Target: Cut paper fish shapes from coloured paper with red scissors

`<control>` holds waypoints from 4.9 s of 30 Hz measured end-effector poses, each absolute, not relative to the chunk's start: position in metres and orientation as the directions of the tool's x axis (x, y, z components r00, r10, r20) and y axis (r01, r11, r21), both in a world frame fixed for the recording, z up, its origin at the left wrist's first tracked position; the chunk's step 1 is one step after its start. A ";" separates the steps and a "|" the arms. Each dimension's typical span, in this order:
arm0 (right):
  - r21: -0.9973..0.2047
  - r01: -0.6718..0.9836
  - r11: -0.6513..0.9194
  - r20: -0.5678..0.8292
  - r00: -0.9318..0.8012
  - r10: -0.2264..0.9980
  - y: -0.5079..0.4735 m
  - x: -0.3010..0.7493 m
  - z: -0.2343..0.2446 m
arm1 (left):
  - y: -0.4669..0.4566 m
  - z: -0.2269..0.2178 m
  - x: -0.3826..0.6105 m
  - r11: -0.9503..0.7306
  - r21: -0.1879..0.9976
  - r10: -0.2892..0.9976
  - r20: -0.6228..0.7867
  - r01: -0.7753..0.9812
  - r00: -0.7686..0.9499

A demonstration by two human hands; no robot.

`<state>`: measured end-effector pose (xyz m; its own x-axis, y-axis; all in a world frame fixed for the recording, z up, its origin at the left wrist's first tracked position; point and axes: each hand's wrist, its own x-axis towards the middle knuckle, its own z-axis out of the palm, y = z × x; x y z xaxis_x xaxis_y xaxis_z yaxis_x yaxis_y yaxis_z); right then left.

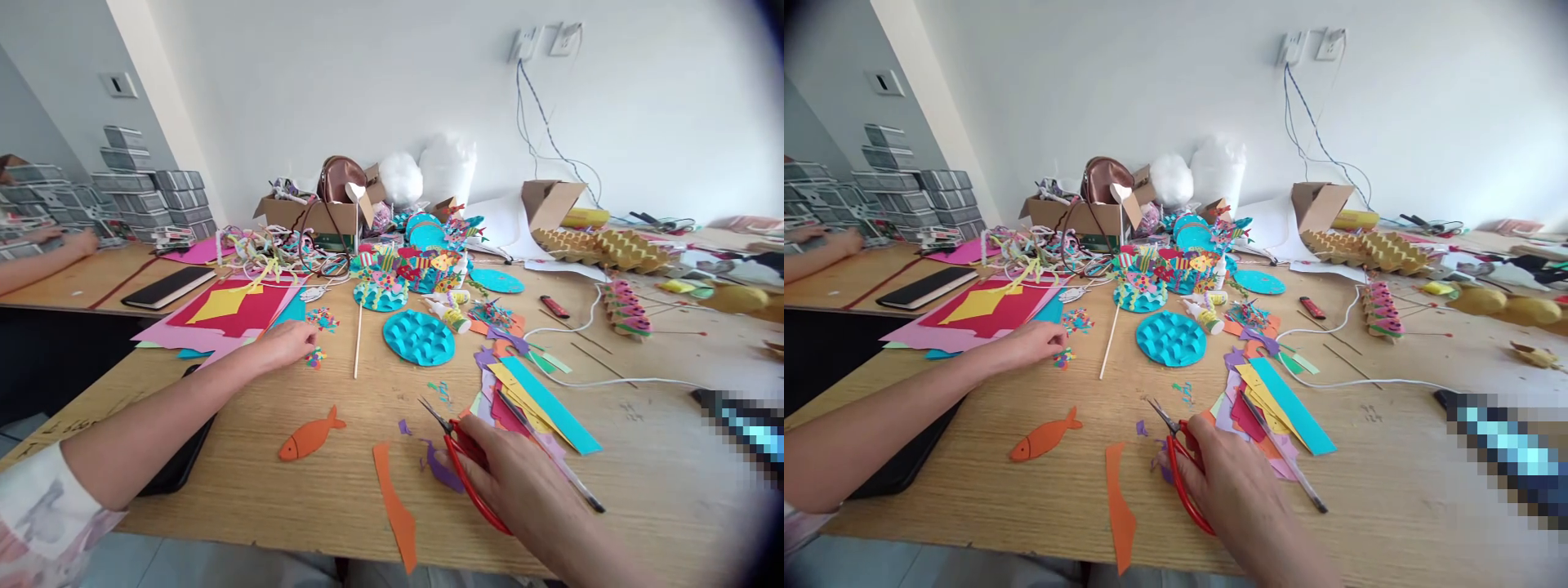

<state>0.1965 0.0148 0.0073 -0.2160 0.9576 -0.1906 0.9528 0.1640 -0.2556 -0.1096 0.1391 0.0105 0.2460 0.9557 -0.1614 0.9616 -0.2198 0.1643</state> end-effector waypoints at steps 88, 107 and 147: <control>-0.875 0.470 0.116 0.120 -0.021 0.993 -0.018 0.152 -0.008 | 0.002 0.006 0.049 0.120 0.849 0.992 -0.124 -0.515 0.026; -0.835 0.530 0.148 0.136 -0.061 0.989 -0.020 0.160 -0.010 | 0.004 0.006 0.041 0.127 0.867 0.992 -0.109 -0.482 0.065; -0.915 0.402 0.027 -0.031 -0.137 0.990 -0.026 0.162 -0.007 | 0.010 0.000 0.024 0.077 0.971 0.977 -0.029 -0.226 0.211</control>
